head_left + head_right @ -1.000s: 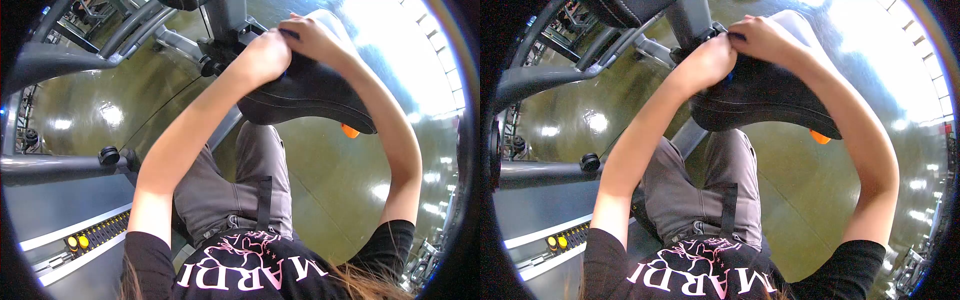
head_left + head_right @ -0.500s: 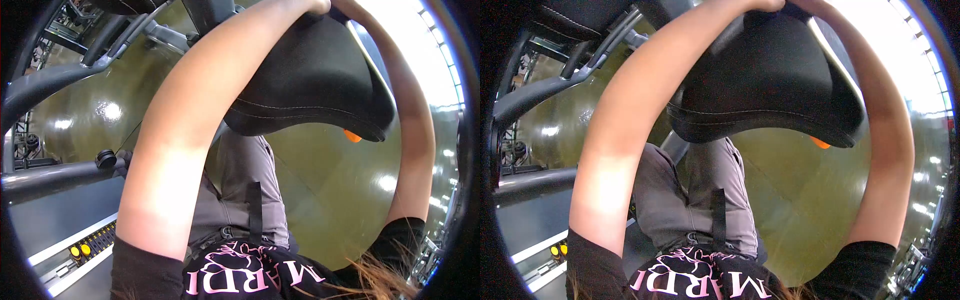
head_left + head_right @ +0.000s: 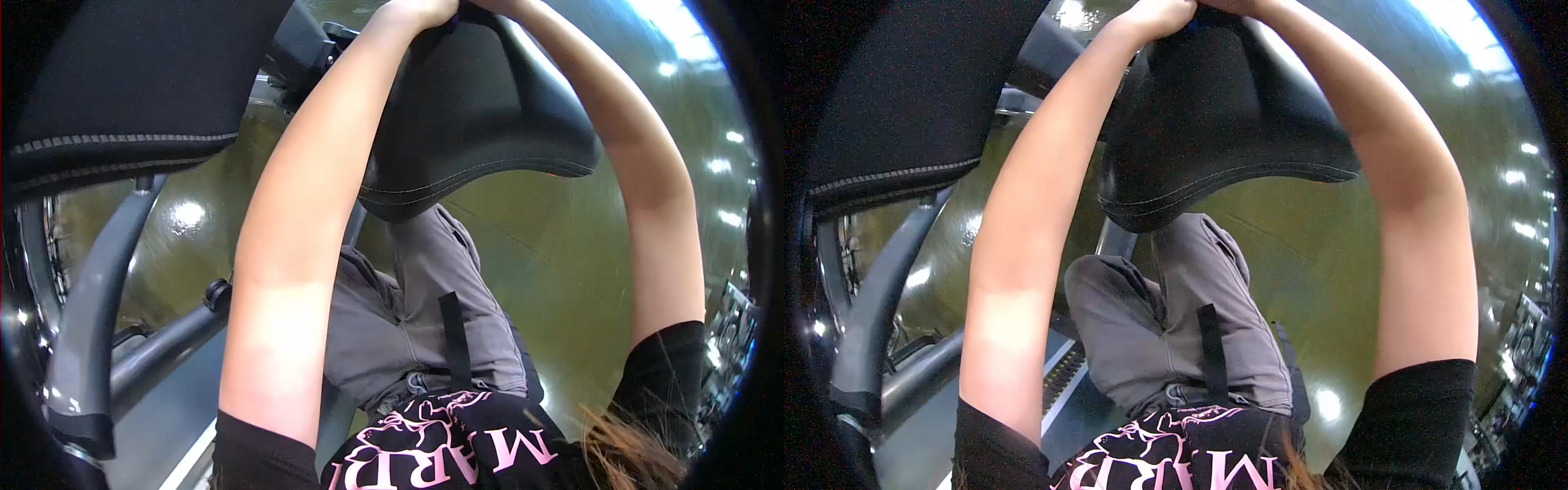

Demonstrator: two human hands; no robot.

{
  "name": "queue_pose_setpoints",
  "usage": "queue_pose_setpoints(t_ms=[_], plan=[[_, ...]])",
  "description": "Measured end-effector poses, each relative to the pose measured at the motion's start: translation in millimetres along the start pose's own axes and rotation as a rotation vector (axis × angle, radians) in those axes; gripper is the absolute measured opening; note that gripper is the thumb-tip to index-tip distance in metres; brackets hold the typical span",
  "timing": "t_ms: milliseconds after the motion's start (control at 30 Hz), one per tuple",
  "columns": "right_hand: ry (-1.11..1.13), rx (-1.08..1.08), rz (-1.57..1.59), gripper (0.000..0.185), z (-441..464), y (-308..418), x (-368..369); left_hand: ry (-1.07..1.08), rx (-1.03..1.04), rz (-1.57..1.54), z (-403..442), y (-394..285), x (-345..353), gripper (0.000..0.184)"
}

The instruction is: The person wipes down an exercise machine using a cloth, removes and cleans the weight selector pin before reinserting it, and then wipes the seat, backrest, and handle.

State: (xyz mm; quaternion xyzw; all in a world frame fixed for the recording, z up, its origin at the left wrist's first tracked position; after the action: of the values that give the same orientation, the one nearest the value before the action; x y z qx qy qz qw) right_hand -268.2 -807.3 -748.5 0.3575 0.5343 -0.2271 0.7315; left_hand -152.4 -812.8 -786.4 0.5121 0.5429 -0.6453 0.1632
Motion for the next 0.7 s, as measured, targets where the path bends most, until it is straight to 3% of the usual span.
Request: queue_pose_setpoints(t_ms=[167,333,467,633,667,700], plan=[[-0.025,-0.028,0.046,0.025,44.2,5.1,39.1,-0.079,-0.061,-0.004,8.6,66.6,6.2,0.04],[0.006,-0.016,0.105,0.024,74.2,11.1,67.4,0.011,-0.235,-0.119,-3.3,95.1,-8.0,0.042],[-0.082,-0.069,0.158,0.02,106.3,11.0,89.5,0.002,-0.238,-0.084,-2.1,127.7,-15.9,0.041],[-0.075,-0.036,0.197,0.016,98.4,8.4,121.4,0.107,-0.2,0.026,-21.9,116.9,-5.2,0.047],[-0.077,-0.045,0.223,0.016,102.1,6.9,122.4,0.107,-0.288,-0.021,-17.9,124.1,-1.9,0.044],[-0.073,-0.046,0.255,0.016,103.8,7.7,126.0,0.012,-0.214,-0.064,-21.7,120.8,-2.9,0.041]])
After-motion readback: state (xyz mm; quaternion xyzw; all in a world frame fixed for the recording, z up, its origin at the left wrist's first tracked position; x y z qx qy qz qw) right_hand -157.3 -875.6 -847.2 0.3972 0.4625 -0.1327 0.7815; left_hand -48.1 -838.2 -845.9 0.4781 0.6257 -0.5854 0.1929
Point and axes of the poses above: each hand's wrist, its own z-axis towards the middle knuckle, its own x-axis out of the palm, y = z × x, the point moved 3 cm from there along z, towards the middle knuckle, and after that the axes turned 13 degrees about y, right-handed, at the moved point
